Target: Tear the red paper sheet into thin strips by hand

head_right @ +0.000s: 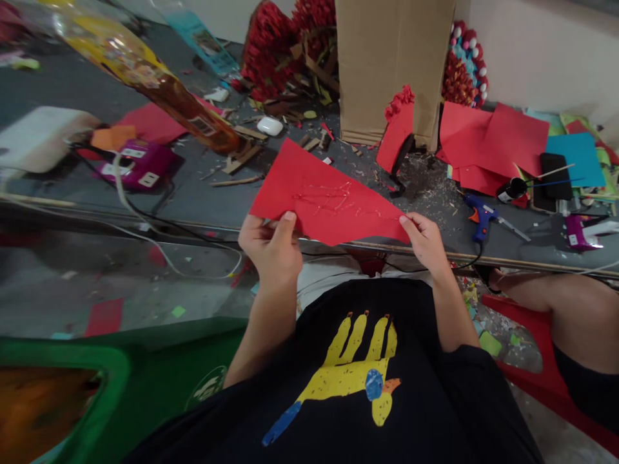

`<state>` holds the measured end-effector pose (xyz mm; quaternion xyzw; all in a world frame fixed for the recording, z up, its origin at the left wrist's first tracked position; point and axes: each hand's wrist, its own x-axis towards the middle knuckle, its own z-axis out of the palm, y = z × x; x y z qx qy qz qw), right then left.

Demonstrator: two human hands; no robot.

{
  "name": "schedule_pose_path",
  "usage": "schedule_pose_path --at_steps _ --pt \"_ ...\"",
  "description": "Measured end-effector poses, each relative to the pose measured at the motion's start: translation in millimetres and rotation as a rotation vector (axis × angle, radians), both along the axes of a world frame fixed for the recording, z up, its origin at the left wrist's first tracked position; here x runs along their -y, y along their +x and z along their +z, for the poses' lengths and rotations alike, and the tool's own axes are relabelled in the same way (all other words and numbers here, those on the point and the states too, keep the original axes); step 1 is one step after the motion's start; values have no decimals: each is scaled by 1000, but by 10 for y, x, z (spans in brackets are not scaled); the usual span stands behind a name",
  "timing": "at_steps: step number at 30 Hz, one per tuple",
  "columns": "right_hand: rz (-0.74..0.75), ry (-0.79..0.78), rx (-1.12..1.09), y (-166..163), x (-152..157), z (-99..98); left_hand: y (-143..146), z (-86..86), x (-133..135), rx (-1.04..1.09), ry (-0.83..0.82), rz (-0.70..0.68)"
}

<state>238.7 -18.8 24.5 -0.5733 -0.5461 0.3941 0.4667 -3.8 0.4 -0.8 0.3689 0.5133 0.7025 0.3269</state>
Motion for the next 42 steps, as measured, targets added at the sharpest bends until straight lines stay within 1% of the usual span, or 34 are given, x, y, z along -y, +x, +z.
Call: schedule_pose_path --at_steps 5,10,12,14,15,16,19,20,21,22,24,26,30,35,42 --pt "18 7 -62 -3 11 -77 26 27 -22 24 -43 -27" --pt "74 -11 -127 -39 84 -36 -20 -56 -151 7 -76 -54" --pt "82 -14 -147 -81 127 -2 -41 -55 -189 -77 -43 16" --pt "63 -3 -155 -138 175 31 -31 22 -158 -282 55 136" --pt "45 7 -155 -169 201 47 -9 92 -111 -407 137 181" --pt "22 21 -153 -200 227 61 28 177 -44 -518 212 154" --pt "-59 75 -137 -282 308 102 214 455 209 -775 388 -63" --pt "-84 91 -130 -304 335 116 290 529 286 -829 445 -138" --pt "-105 107 -122 -322 363 129 366 585 349 -863 473 -184" --pt "-120 126 -110 -337 389 143 435 621 395 -886 484 -196" --pt "-137 179 -65 -358 438 166 543 641 443 -920 501 -212" --pt "-153 238 3 -372 476 181 601 620 451 -933 511 -212" --pt "-170 307 115 -385 515 191 601 584 446 -937 515 -210" --pt "-110 383 231 -383 542 210 561 603 461 -934 463 -249" --pt "-37 468 388 -389 567 281 560 609 460 -940 424 -264"
